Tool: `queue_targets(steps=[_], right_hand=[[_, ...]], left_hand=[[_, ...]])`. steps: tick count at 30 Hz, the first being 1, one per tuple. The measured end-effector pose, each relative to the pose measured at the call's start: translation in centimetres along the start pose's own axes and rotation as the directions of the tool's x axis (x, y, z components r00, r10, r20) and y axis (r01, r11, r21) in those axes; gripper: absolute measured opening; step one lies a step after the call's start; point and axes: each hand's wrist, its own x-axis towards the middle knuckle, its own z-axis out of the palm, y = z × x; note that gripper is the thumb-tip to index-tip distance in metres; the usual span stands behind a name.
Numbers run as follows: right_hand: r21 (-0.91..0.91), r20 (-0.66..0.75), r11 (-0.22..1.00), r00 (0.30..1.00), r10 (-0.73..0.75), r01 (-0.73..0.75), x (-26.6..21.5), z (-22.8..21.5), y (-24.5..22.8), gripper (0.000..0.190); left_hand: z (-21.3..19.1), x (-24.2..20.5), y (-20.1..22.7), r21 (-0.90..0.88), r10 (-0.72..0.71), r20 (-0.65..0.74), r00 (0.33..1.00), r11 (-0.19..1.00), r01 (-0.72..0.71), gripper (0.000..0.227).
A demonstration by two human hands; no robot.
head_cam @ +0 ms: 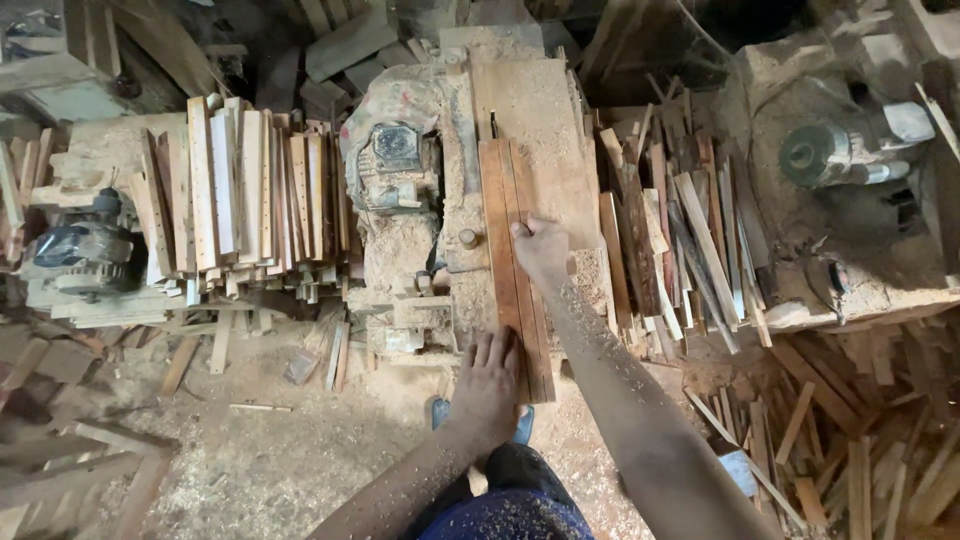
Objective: Moving and inspecting wooden planks on a workbench in a workshop
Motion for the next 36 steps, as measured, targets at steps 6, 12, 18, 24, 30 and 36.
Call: queue_targets(steps=[6, 12, 18, 24, 30, 36], right_hand=[[-0.030, -0.021, 0.991, 0.991, 0.129, -0.130, 1.6, 0.1, -1.6, 0.038], [-0.088, 0.094, 0.991, 0.990, 0.104, -0.096, -3.8, -2.9, -0.8, 0.036], [-0.166, 0.084, 0.976, 0.984, 0.158, -0.142, -6.1, -3.1, 0.6, 0.026], [-0.145, 0.047, 0.974, 0.983, 0.180, -0.172, -3.5, -2.3, -0.2, 0.038], [-0.096, 0.045, 0.984, 0.987, 0.156, -0.152, 1.5, -0.2, 2.9, 0.038], [-0.110, 0.030, 0.985, 0.991, 0.134, -0.130, 5.6, 1.4, 4.1, 0.038]], left_hand=[[-5.3, 0.8, -0.6, 0.028, 0.048, -0.095, 0.994, 0.999, -0.046, 0.085], [-0.9, 5.0, -2.9, -0.034, 0.054, -0.146, 0.988, 0.998, -0.059, 0.090], [-2.4, 7.2, -4.1, -0.062, 0.038, -0.173, 0.984, 0.997, -0.049, 0.085], [-6.0, 8.4, -4.7, -0.013, 0.031, -0.114, 0.993, 0.999, -0.033, 0.080], [-5.0, 11.4, -6.0, 0.039, 0.003, -0.115, 0.993, 0.999, 0.001, 0.075], [-5.8, 13.6, -7.2, 0.076, -0.005, -0.143, 0.990, 0.997, 0.016, 0.067]])
